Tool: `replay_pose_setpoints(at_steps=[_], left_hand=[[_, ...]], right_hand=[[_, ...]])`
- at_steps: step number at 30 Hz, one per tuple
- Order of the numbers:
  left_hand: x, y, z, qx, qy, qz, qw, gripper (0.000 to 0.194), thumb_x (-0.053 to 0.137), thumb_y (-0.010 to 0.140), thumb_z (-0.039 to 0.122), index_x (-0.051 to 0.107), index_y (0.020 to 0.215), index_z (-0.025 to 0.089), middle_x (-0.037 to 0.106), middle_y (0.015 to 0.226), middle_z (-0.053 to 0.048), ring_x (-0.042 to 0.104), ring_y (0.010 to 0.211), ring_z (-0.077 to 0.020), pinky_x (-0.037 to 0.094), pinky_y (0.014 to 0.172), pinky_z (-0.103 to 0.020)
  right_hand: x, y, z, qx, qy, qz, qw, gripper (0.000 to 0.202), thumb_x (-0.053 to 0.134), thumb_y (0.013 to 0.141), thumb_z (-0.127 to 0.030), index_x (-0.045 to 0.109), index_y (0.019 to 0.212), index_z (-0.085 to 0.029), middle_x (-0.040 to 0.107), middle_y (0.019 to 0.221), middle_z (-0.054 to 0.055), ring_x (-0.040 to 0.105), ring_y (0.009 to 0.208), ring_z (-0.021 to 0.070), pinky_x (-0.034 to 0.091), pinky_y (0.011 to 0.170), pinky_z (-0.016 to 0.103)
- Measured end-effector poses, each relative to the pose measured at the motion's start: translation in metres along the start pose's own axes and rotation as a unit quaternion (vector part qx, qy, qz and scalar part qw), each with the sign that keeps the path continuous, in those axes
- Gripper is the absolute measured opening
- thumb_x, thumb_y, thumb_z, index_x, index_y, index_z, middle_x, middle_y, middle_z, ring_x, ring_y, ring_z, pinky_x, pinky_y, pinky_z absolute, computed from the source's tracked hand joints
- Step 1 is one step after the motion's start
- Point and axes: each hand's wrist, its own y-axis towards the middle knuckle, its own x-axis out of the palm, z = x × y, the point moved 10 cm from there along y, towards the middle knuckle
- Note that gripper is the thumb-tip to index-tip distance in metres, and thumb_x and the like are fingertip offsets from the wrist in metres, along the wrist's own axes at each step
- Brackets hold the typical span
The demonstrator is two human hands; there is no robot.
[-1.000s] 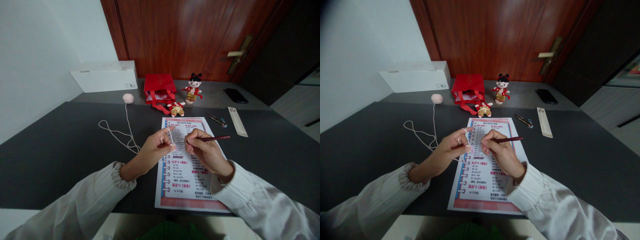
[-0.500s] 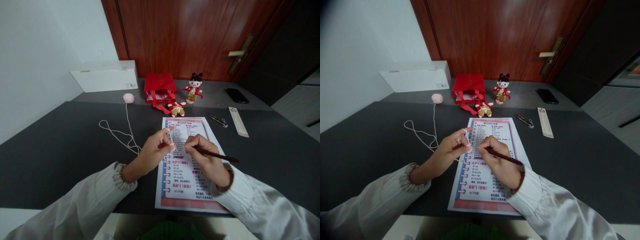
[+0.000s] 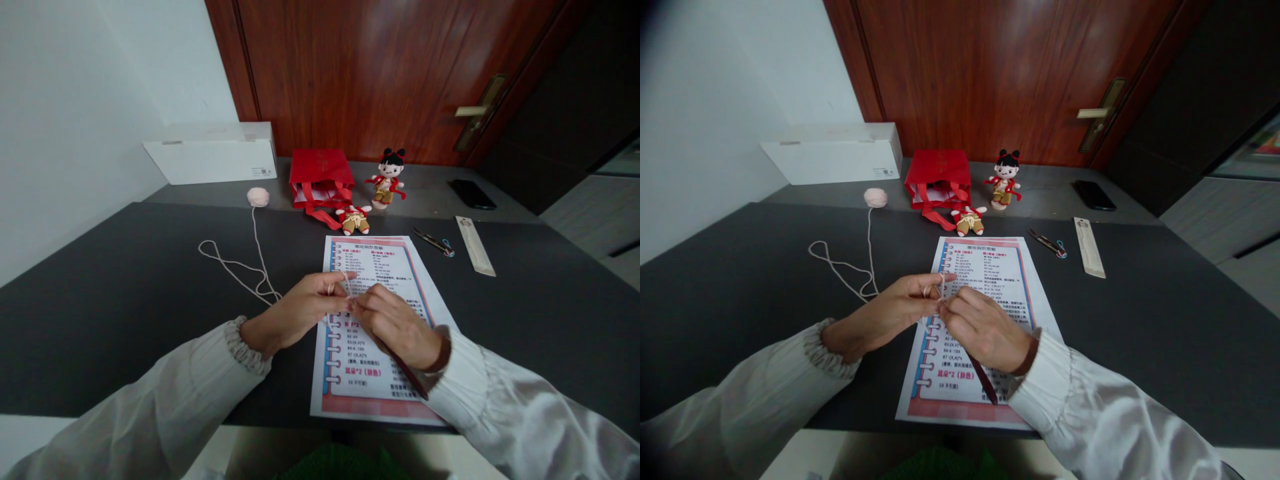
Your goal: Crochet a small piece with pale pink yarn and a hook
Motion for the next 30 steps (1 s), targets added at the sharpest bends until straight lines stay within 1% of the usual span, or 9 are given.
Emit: replay_pose_setpoints(at_steps=[3,6,8,12,19,23,25,27,30], left_hand=[[0.001,0.003,-0.005,-0.014,-0.071,-0.006,0.997,0.039,0.075,0.063,0.009,0.064,0.101,0.01,0.063,0.079,-0.002,0.056,0.075,-0.0119,0.039,0.074,-0.027],[-0.005,0.004,-0.002,0.024,-0.058,0.036,0.997,0.03,0.072,0.069,0.012,0.065,0.098,0.01,0.062,0.076,-0.001,0.054,0.072,-0.0113,0.038,0.071,-0.026],[-0.007,0.003,0.003,0.055,-0.012,0.065,0.996,0.036,0.07,0.071,0.012,0.064,0.107,0.011,0.06,0.07,0.001,0.05,0.066,-0.0098,0.037,0.068,-0.026],[-0.008,-0.004,0.019,0.11,0.079,0.104,0.985,0.055,0.067,0.074,0.014,0.053,0.128,0.011,0.057,0.065,0.005,0.048,0.062,-0.0096,0.037,0.065,-0.026],[-0.014,-0.01,0.037,0.168,0.168,0.14,0.961,0.057,0.067,0.075,0.018,0.052,0.13,0.011,0.052,0.063,0.006,0.049,0.063,-0.0106,0.04,0.068,-0.026],[-0.015,-0.012,0.046,0.208,0.271,0.145,0.929,0.051,0.063,0.079,0.018,0.053,0.129,0.014,0.054,0.066,0.004,0.052,0.066,-0.0125,0.042,0.07,-0.028],[-0.014,-0.013,0.049,0.222,0.318,0.143,0.911,0.038,0.06,0.081,0.017,0.06,0.119,0.015,0.057,0.068,0.003,0.054,0.068,-0.0135,0.043,0.071,-0.028],[-0.013,-0.014,0.05,0.23,0.35,0.14,0.897,0.021,0.058,0.082,0.016,0.065,0.102,0.015,0.059,0.07,0.001,0.055,0.068,-0.014,0.043,0.072,-0.028],[-0.01,-0.015,0.055,0.244,0.385,0.137,0.88,0.008,0.056,0.081,0.014,0.064,0.078,0.015,0.059,0.069,0.0,0.054,0.067,-0.0133,0.044,0.072,-0.028]], right_hand=[[-0.002,0.005,-0.009,-0.015,-0.105,0.002,0.994,0.019,0.039,0.094,-0.006,0.055,0.09,-0.015,0.059,0.074,0.008,0.046,0.071,0.0202,0.045,0.061,0.033],[0.0,0.008,-0.003,0.052,-0.159,0.0,0.986,0.02,0.041,0.092,-0.004,0.055,0.084,-0.016,0.057,0.071,0.007,0.044,0.07,0.0205,0.043,0.061,0.034],[0.003,0.007,0.004,0.099,-0.128,0.007,0.987,0.02,0.04,0.092,-0.005,0.053,0.082,-0.017,0.054,0.07,0.006,0.044,0.069,0.0199,0.041,0.059,0.033],[0.0,-0.004,0.023,0.198,0.056,0.08,0.975,0.016,0.043,0.092,-0.007,0.047,0.084,-0.02,0.051,0.074,0.001,0.048,0.068,0.0158,0.043,0.06,0.029],[0.0,-0.032,0.054,0.38,0.29,0.191,0.857,0.008,0.052,0.092,-0.019,0.052,0.084,-0.022,0.053,0.078,-0.001,0.05,0.071,0.0123,0.042,0.065,0.027],[0.014,-0.04,0.071,0.437,0.398,0.226,0.774,0.016,0.054,0.09,-0.024,0.051,0.075,-0.021,0.05,0.067,-0.003,0.045,0.061,0.0117,0.038,0.059,0.026],[0.022,-0.041,0.077,0.447,0.452,0.226,0.738,0.018,0.052,0.091,-0.025,0.049,0.073,-0.022,0.049,0.063,-0.004,0.044,0.057,0.0115,0.037,0.056,0.026],[0.019,-0.038,0.077,0.443,0.438,0.205,0.755,0.018,0.052,0.091,-0.024,0.049,0.073,-0.022,0.049,0.064,-0.004,0.044,0.057,0.0118,0.037,0.055,0.027],[0.005,-0.022,0.063,0.365,0.316,0.118,0.868,0.011,0.054,0.09,-0.018,0.052,0.079,-0.021,0.054,0.074,-0.001,0.05,0.068,0.0138,0.041,0.063,0.029]])
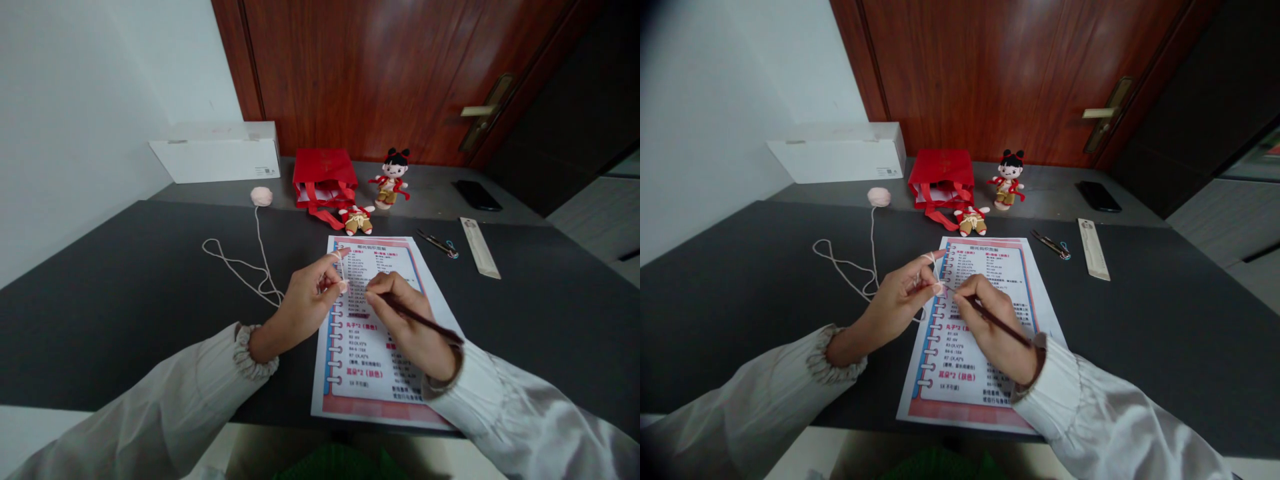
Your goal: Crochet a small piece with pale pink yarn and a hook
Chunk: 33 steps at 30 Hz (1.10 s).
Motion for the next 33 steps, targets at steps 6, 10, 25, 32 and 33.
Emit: replay_pose_setpoints(at_steps=[6,10,25,32,33], left_hand=[[0.001,0.0,0.008,0.019,0.023,-0.007,1.0,0.013,0.055,0.079,0.011,0.058,0.068,0.016,0.058,0.067,0.001,0.052,0.063,-0.0118,0.044,0.067,-0.025],[0.001,0.001,0.008,0.015,0.031,-0.013,0.999,0.016,0.055,0.08,0.013,0.055,0.064,0.017,0.061,0.07,-0.001,0.054,0.065,-0.0124,0.046,0.073,-0.028],[0.017,-0.002,-0.004,-0.054,-0.191,-0.056,0.979,0.017,0.065,0.075,0.014,0.056,0.061,0.017,0.061,0.08,-0.004,0.056,0.099,-0.0199,0.04,0.084,-0.03],[0.026,-0.006,-0.015,-0.13,-0.295,-0.034,0.946,0.012,0.069,0.071,0.016,0.06,0.08,0.013,0.053,0.065,0.004,0.048,0.064,-0.0098,0.038,0.067,-0.027],[0.025,-0.006,-0.013,-0.127,-0.295,-0.027,0.947,0.013,0.069,0.071,0.015,0.06,0.081,0.013,0.053,0.064,0.004,0.047,0.063,-0.0093,0.037,0.067,-0.026]], right_hand=[[0.001,-0.004,-0.016,-0.064,-0.046,-0.029,0.996,0.012,0.052,0.09,-0.015,0.053,0.081,-0.022,0.053,0.076,0.0,0.051,0.07,0.014,0.041,0.064,0.029],[-0.008,-0.002,0.004,0.018,0.021,0.015,1.0,0.013,0.055,0.089,-0.019,0.055,0.077,-0.021,0.052,0.072,-0.002,0.047,0.066,0.0131,0.038,0.061,0.028],[0.011,0.003,0.033,0.129,0.275,0.022,0.952,0.019,0.062,0.085,-0.028,0.052,0.071,-0.02,0.051,0.064,-0.004,0.046,0.059,0.0115,0.04,0.06,0.027],[0.02,-0.008,-0.035,-0.214,-0.183,-0.042,0.959,0.017,0.044,0.093,-0.012,0.05,0.081,-0.022,0.053,0.076,0.003,0.047,0.071,0.0172,0.041,0.063,0.032],[0.026,-0.011,-0.04,-0.247,-0.25,-0.048,0.935,0.019,0.042,0.093,-0.01,0.05,0.081,-0.022,0.053,0.075,0.003,0.046,0.07,0.018,0.04,0.062,0.032]])
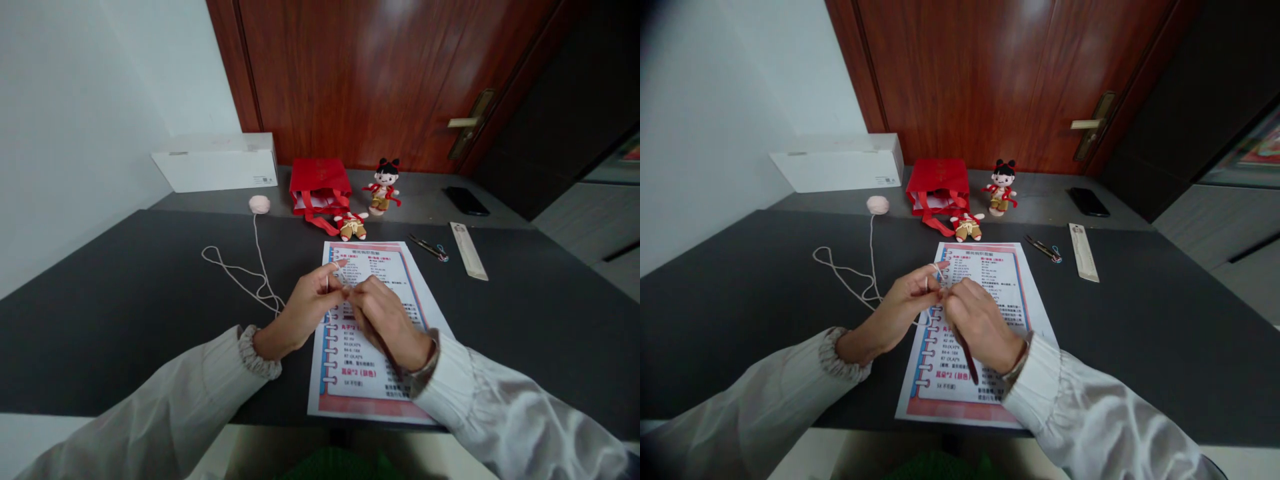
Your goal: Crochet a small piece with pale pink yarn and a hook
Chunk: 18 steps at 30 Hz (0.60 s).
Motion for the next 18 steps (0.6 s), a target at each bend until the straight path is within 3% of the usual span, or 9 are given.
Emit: replay_pose_setpoints(at_steps=[3,6,9,11,15,18], left_hand=[[0.003,-0.002,0.008,0.016,-0.015,0.014,1.0,0.011,0.069,0.072,0.015,0.059,0.077,0.013,0.053,0.063,0.005,0.045,0.061,-0.0081,0.035,0.064,-0.025],[0.011,-0.002,0.013,0.009,-0.068,0.003,0.998,0.011,0.069,0.072,0.015,0.059,0.073,0.013,0.053,0.064,0.004,0.046,0.062,-0.0082,0.035,0.064,-0.025],[0.019,-0.001,0.01,-0.038,-0.149,-0.017,0.988,0.017,0.071,0.07,0.011,0.064,0.085,0.014,0.055,0.067,0.004,0.051,0.067,-0.0091,0.039,0.069,-0.025],[0.023,-0.002,0.01,-0.063,-0.182,-0.031,0.981,0.028,0.071,0.069,0.008,0.066,0.096,0.015,0.058,0.069,0.002,0.054,0.069,-0.0099,0.041,0.072,-0.025],[0.025,-0.001,0.026,-0.04,-0.168,-0.073,0.982,0.029,0.069,0.071,0.01,0.066,0.099,0.016,0.06,0.072,0.001,0.057,0.07,-0.0115,0.043,0.073,-0.028],[0.021,0.003,0.046,0.01,-0.087,-0.082,0.993,0.011,0.068,0.073,0.013,0.067,0.084,0.015,0.058,0.071,0.0,0.055,0.069,-0.0121,0.042,0.071,-0.029]], right_hand=[[0.001,0.001,-0.01,-0.037,-0.15,-0.003,0.988,0.021,0.039,0.093,-0.007,0.051,0.083,-0.021,0.054,0.074,0.005,0.044,0.07,0.0204,0.038,0.062,0.035],[-0.007,-0.001,-0.013,-0.049,-0.151,0.029,0.987,0.019,0.041,0.091,-0.006,0.052,0.093,-0.022,0.057,0.08,0.006,0.046,0.074,0.0212,0.039,0.063,0.036],[-0.021,-0.003,-0.011,-0.056,-0.031,0.078,0.995,0.023,0.047,0.089,-0.005,0.051,0.099,-0.025,0.057,0.084,0.004,0.049,0.075,0.0192,0.041,0.063,0.034],[-0.032,-0.002,-0.001,-0.019,0.083,0.126,0.988,0.022,0.049,0.089,-0.006,0.05,0.097,-0.026,0.055,0.084,0.001,0.052,0.075,0.0171,0.043,0.065,0.033],[-0.033,-0.002,0.032,0.147,0.285,0.177,0.931,0.009,0.054,0.09,-0.017,0.052,0.087,-0.024,0.054,0.082,-0.001,0.053,0.073,0.0147,0.043,0.065,0.031],[-0.033,0.005,0.041,0.195,0.371,0.175,0.891,0.008,0.059,0.089,-0.025,0.053,0.084,-0.024,0.053,0.077,-0.002,0.052,0.066,0.0135,0.042,0.061,0.03]])
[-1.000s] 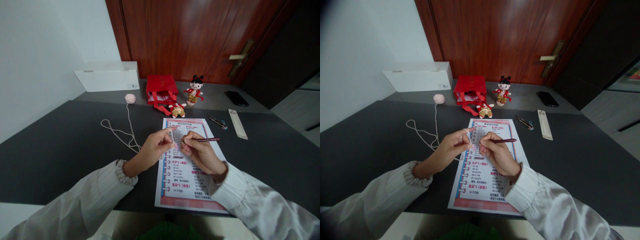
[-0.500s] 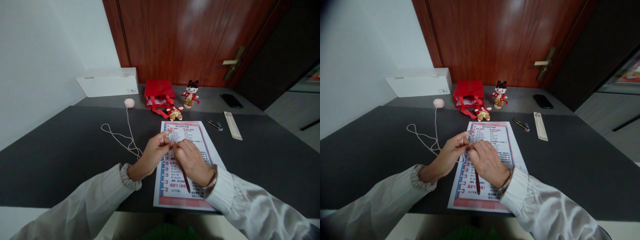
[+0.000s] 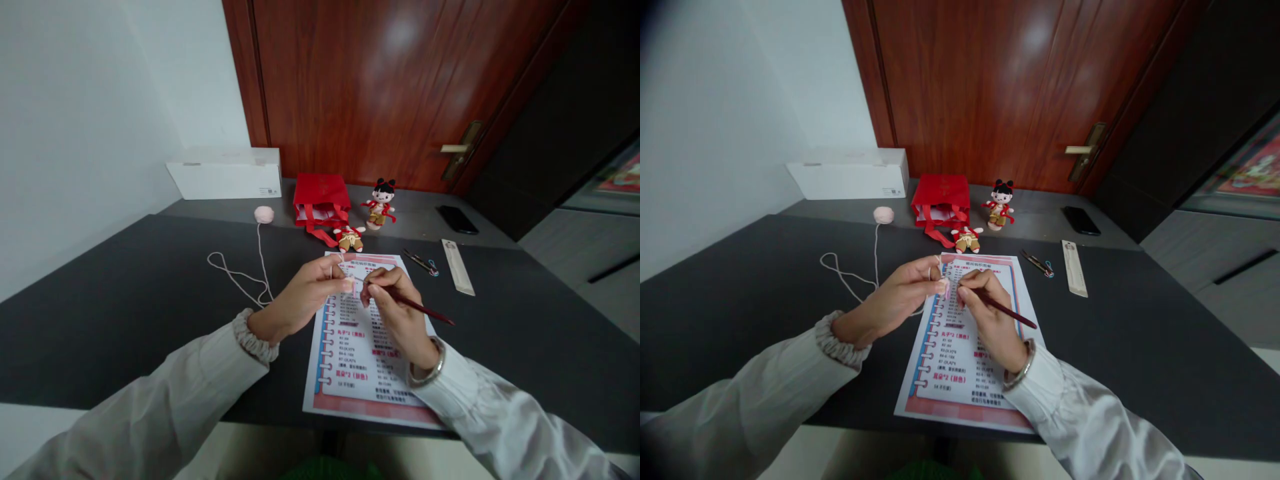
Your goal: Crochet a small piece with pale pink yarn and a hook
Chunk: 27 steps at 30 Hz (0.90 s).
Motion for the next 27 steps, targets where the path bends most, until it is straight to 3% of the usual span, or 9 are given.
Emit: replay_pose_setpoints(at_steps=[3,4,7,14,18,27], left_hand=[[0.002,0.006,0.033,0.065,0.088,-0.007,0.994,0.006,0.069,0.072,0.012,0.065,0.069,0.015,0.06,0.077,-0.001,0.057,0.08,-0.0143,0.042,0.078,-0.031],[0.006,0.008,0.045,0.081,0.102,-0.014,0.991,0.005,0.069,0.072,0.011,0.066,0.074,0.015,0.06,0.078,-0.001,0.058,0.083,-0.0149,0.042,0.079,-0.031],[0.017,0.014,0.085,0.134,0.097,-0.034,0.986,0.031,0.069,0.073,0.012,0.065,0.104,0.017,0.055,0.069,0.004,0.056,0.069,-0.0103,0.044,0.075,-0.029],[0.051,0.011,0.153,0.198,0.162,-0.06,0.965,0.04,0.065,0.078,0.015,0.059,0.117,0.015,0.054,0.068,0.005,0.055,0.064,-0.0096,0.045,0.067,-0.027],[0.059,0.008,0.174,0.237,0.143,-0.049,0.96,0.039,0.066,0.078,0.015,0.058,0.116,0.015,0.053,0.072,0.004,0.055,0.07,-0.0093,0.044,0.071,-0.025],[0.062,0.007,0.179,0.231,0.108,-0.022,0.967,0.041,0.067,0.078,0.014,0.056,0.118,0.015,0.059,0.077,0.002,0.057,0.069,-0.0089,0.045,0.067,-0.024]], right_hand=[[0.001,0.021,-0.018,0.008,0.033,-0.028,0.999,0.009,0.061,0.087,-0.026,0.054,0.081,-0.023,0.055,0.073,-0.003,0.051,0.062,0.0127,0.041,0.059,0.029],[0.001,0.029,-0.027,0.004,0.033,-0.038,0.999,0.009,0.061,0.087,-0.025,0.055,0.081,-0.023,0.056,0.072,-0.003,0.051,0.062,0.0126,0.04,0.059,0.029],[-0.002,0.056,-0.062,-0.027,0.032,-0.054,0.998,0.008,0.063,0.085,-0.023,0.056,0.08,-0.023,0.057,0.069,-0.003,0.05,0.061,0.0123,0.039,0.058,0.029],[0.0,0.091,-0.124,-0.102,0.04,-0.057,0.992,0.011,0.065,0.083,-0.024,0.056,0.077,-0.023,0.057,0.068,-0.003,0.051,0.057,0.012,0.04,0.053,0.028],[0.002,0.099,-0.14,-0.136,0.054,-0.04,0.988,0.009,0.065,0.083,-0.023,0.057,0.078,-0.022,0.057,0.07,-0.003,0.053,0.059,0.0124,0.042,0.055,0.028],[0.003,0.098,-0.146,-0.161,0.058,-0.036,0.985,0.007,0.063,0.086,-0.023,0.059,0.08,-0.023,0.057,0.071,-0.002,0.052,0.064,0.0137,0.042,0.06,0.029]])
